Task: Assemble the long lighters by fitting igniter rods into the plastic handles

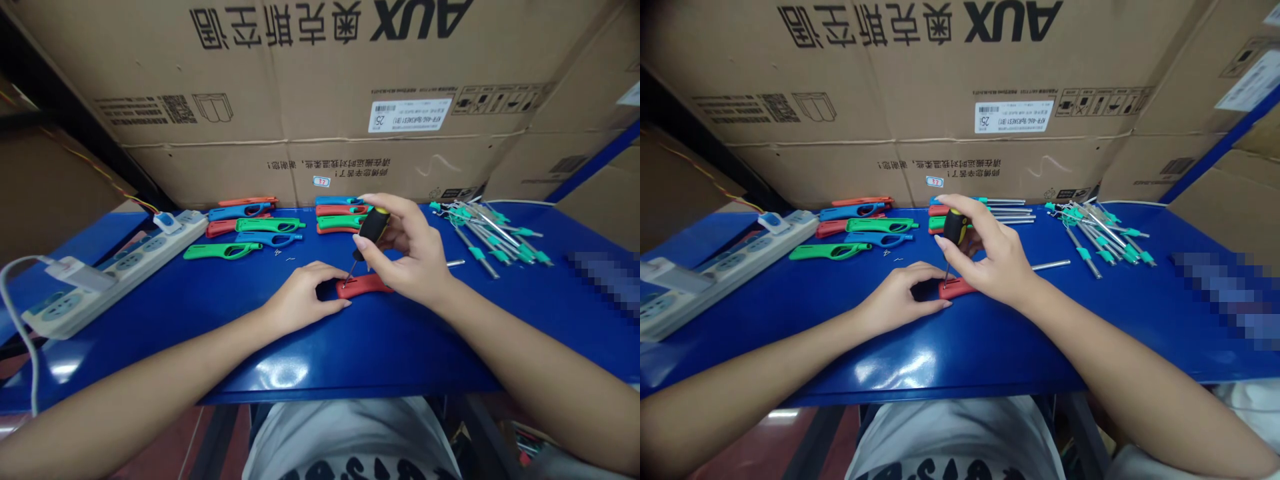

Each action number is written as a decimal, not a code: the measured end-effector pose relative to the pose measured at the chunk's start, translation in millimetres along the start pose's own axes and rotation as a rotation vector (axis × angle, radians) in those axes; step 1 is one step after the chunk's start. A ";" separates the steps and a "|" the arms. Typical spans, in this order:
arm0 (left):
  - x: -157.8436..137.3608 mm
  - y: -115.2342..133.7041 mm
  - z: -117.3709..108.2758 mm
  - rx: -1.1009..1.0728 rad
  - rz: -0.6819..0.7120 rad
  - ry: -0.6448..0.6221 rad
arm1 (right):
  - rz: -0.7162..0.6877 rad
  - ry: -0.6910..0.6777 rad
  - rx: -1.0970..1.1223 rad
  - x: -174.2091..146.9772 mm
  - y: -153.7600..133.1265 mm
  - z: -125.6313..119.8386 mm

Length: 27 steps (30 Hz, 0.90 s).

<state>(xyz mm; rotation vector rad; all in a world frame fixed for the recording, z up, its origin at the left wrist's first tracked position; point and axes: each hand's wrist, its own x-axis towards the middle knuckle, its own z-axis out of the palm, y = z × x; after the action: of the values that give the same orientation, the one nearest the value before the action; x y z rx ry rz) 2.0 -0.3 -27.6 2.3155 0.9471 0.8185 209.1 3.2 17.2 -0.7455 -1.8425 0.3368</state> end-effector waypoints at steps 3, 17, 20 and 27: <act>-0.1 0.4 -0.6 0.008 0.000 -0.007 | -0.041 0.008 -0.024 -0.2 1.3 0.9; 0.9 5.7 -2.0 -0.019 -0.013 0.016 | -0.047 -0.206 -0.022 0.6 4.0 -2.3; 1.1 5.4 -1.8 -0.026 -0.019 0.013 | 0.018 -0.269 0.052 3.5 3.0 -3.4; 1.1 5.1 0.8 -0.067 -0.036 0.006 | -0.086 -0.092 -0.247 6.7 0.5 -6.6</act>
<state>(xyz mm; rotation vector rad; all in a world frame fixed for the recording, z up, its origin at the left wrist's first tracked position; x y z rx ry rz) 5.4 -2.9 -24.6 2.2337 0.9470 0.8306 213.7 7.1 24.4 -0.8263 -2.0194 0.0895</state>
